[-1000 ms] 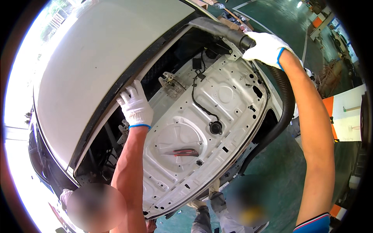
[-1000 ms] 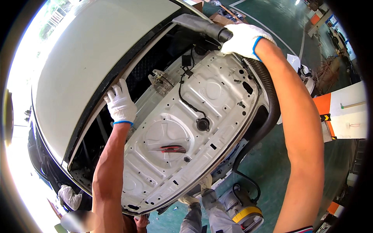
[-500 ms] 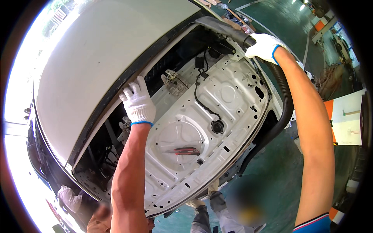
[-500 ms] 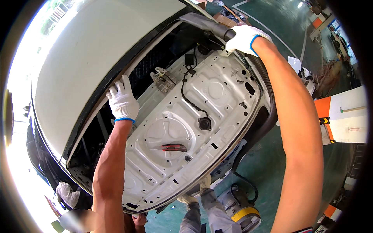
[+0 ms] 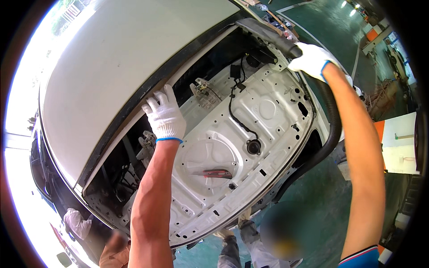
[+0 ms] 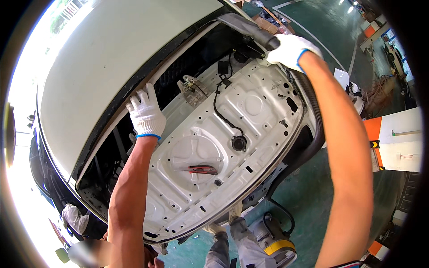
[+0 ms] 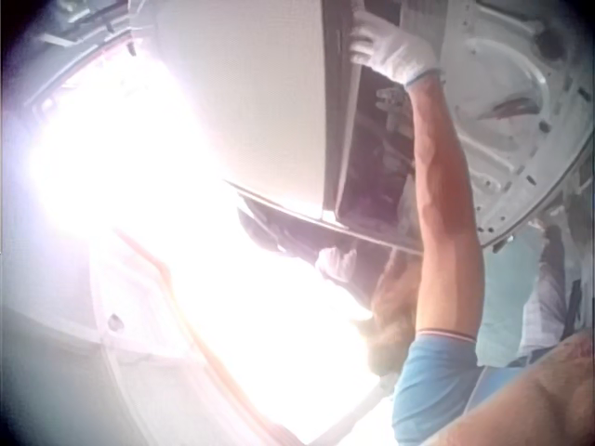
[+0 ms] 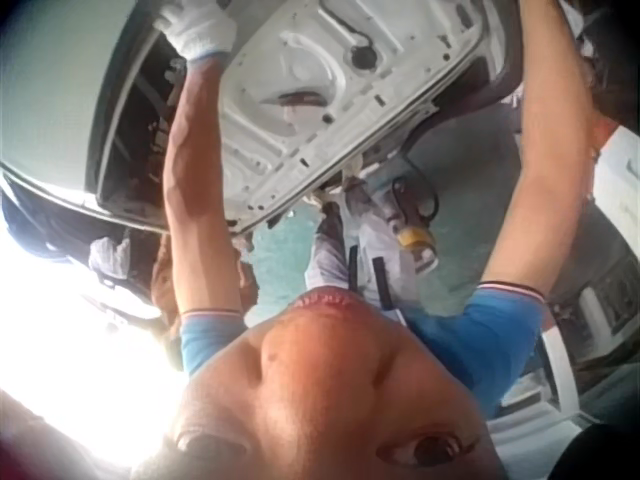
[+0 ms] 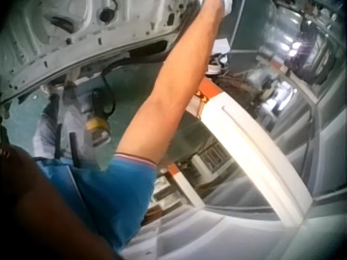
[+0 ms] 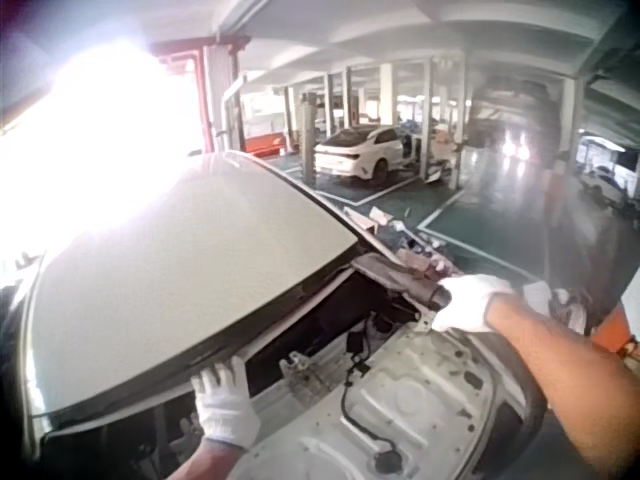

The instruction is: The person uses a vacuum cleaner hose to clean the interior of a car trunk. They systematically move the nozzle along the metal floor, wheel wells, and side panels to remove debris. The trunk is open and empty of large items during the process.

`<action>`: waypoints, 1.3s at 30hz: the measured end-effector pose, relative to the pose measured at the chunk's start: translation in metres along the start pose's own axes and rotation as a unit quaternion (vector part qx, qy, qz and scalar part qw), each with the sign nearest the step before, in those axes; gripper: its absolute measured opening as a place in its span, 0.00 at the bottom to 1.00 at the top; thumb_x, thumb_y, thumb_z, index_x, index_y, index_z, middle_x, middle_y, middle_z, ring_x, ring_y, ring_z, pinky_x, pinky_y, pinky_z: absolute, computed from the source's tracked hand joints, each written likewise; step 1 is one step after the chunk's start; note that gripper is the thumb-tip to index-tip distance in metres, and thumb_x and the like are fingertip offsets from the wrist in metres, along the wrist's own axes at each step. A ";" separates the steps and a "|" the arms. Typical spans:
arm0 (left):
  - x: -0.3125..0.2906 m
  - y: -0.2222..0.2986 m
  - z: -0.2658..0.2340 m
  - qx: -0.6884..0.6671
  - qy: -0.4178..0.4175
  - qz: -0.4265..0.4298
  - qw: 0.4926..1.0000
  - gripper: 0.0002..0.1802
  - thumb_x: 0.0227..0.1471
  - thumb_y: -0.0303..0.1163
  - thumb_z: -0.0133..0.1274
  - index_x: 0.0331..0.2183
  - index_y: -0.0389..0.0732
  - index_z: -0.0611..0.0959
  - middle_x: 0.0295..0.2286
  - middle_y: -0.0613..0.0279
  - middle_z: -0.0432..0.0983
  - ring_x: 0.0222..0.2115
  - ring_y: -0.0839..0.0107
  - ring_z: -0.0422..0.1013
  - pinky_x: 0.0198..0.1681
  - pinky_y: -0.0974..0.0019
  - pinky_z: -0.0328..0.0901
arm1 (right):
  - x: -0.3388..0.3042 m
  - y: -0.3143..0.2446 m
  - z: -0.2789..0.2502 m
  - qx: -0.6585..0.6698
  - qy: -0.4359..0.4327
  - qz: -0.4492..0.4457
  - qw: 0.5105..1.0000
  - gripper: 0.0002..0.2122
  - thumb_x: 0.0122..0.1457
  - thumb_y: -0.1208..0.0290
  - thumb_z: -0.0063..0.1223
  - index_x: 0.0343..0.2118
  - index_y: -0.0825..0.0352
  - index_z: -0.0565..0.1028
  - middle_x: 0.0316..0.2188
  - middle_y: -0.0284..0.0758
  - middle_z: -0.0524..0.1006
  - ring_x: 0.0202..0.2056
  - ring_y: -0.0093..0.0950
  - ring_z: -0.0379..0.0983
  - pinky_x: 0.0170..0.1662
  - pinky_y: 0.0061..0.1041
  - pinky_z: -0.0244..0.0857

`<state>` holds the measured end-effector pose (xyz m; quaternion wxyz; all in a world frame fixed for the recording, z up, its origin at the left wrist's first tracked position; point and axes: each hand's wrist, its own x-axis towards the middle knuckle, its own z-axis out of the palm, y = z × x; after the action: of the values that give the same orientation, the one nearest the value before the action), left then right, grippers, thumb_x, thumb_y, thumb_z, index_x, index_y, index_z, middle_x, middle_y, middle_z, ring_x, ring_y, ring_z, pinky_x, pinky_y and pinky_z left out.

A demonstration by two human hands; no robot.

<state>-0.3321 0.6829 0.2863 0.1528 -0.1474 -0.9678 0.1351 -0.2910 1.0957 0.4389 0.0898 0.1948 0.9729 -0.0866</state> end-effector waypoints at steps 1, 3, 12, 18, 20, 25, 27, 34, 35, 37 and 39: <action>-0.002 -0.001 -0.001 0.002 0.000 0.000 1.000 0.47 0.50 0.28 0.61 0.70 0.37 0.66 0.61 0.35 0.68 0.58 0.37 0.69 0.63 0.35 0.64 | 0.003 -0.002 0.003 0.006 0.006 0.025 1.000 0.29 0.45 0.56 0.68 0.53 0.60 0.80 0.42 0.45 0.85 0.43 0.44 0.81 0.51 0.40 0.73; -0.001 0.000 -0.003 -0.008 0.001 0.005 1.000 0.47 0.49 0.28 0.61 0.70 0.37 0.66 0.61 0.34 0.67 0.59 0.36 0.68 0.63 0.35 0.63 | 0.005 0.008 -0.001 -0.002 0.006 0.006 1.000 0.31 0.46 0.56 0.67 0.56 0.60 0.79 0.44 0.47 0.85 0.45 0.46 0.81 0.52 0.42 0.73; -0.002 -0.001 0.001 0.000 0.023 0.014 1.000 0.48 0.49 0.28 0.62 0.70 0.36 0.65 0.60 0.34 0.68 0.59 0.35 0.68 0.64 0.34 0.63 | -0.011 -0.007 -0.004 -0.029 -0.023 -0.005 0.999 0.33 0.47 0.55 0.67 0.58 0.61 0.77 0.44 0.50 0.84 0.46 0.48 0.82 0.52 0.43 0.74; -0.001 -0.001 0.007 -0.013 0.008 0.008 1.000 0.48 0.50 0.28 0.61 0.71 0.37 0.64 0.60 0.36 0.68 0.59 0.37 0.68 0.64 0.33 0.63 | -0.038 -0.032 0.000 -0.031 -0.040 -0.045 0.998 0.36 0.46 0.53 0.69 0.62 0.56 0.77 0.45 0.48 0.84 0.47 0.47 0.82 0.53 0.41 0.74; -0.002 -0.002 0.008 -0.028 0.017 0.005 0.999 0.48 0.50 0.29 0.61 0.71 0.37 0.64 0.60 0.37 0.68 0.58 0.38 0.68 0.64 0.33 0.62 | -0.048 -0.041 -0.006 -0.031 -0.046 -0.056 0.997 0.37 0.46 0.53 0.69 0.63 0.55 0.76 0.45 0.49 0.84 0.46 0.49 0.82 0.53 0.42 0.74; -0.005 -0.005 0.019 -0.007 0.060 -0.009 0.998 0.43 0.53 0.33 0.59 0.69 0.37 0.68 0.60 0.39 0.70 0.59 0.37 0.67 0.65 0.30 0.60 | -0.111 -0.097 -0.006 -0.070 -0.098 -0.147 0.982 0.34 0.49 0.51 0.66 0.62 0.57 0.75 0.45 0.47 0.85 0.48 0.50 0.82 0.54 0.45 0.75; -0.006 -0.004 0.025 0.026 0.012 0.006 1.000 0.38 0.54 0.35 0.58 0.66 0.36 0.74 0.61 0.38 0.70 0.60 0.36 0.66 0.65 0.28 0.58 | -0.125 -0.120 -0.009 -0.043 -0.144 -0.175 0.973 0.34 0.50 0.50 0.66 0.61 0.55 0.76 0.44 0.47 0.85 0.46 0.50 0.82 0.53 0.45 0.75; -0.004 0.002 0.056 -0.001 0.004 -0.019 1.000 0.34 0.68 0.45 0.46 0.71 0.45 0.69 0.71 0.50 0.63 0.73 0.42 0.52 0.73 0.26 0.42 | -0.130 -0.153 0.018 -0.034 -0.159 -0.216 0.963 0.37 0.48 0.48 0.67 0.62 0.59 0.75 0.43 0.49 0.85 0.46 0.53 0.82 0.52 0.44 0.75; -0.002 0.001 0.059 -0.052 0.006 -0.022 0.998 0.34 0.69 0.45 0.46 0.71 0.45 0.69 0.71 0.51 0.63 0.73 0.44 0.52 0.74 0.27 0.41 | -0.129 -0.158 0.020 -0.035 -0.163 -0.215 0.962 0.36 0.48 0.48 0.67 0.61 0.59 0.75 0.43 0.49 0.85 0.46 0.52 0.82 0.51 0.44 0.75; 0.001 0.001 0.064 -0.111 0.021 -0.023 0.993 0.33 0.69 0.46 0.45 0.71 0.46 0.69 0.70 0.53 0.64 0.73 0.48 0.52 0.75 0.30 0.41 | -0.129 -0.169 0.017 -0.025 -0.182 -0.210 0.960 0.34 0.49 0.48 0.66 0.58 0.60 0.77 0.42 0.48 0.85 0.46 0.51 0.82 0.51 0.44 0.75; -0.003 0.004 0.067 -0.082 0.057 -0.018 0.995 0.33 0.69 0.46 0.45 0.70 0.46 0.69 0.68 0.54 0.66 0.73 0.52 0.54 0.75 0.33 0.42 | -0.126 -0.179 0.010 -0.004 -0.210 -0.200 0.957 0.32 0.49 0.48 0.66 0.55 0.61 0.78 0.41 0.48 0.85 0.45 0.51 0.82 0.51 0.45 0.75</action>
<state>-0.3510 0.6716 0.2233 0.1975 -0.1498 -0.9678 0.0442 -0.2457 0.8847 0.4793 0.2740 -0.0268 0.9515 -0.1376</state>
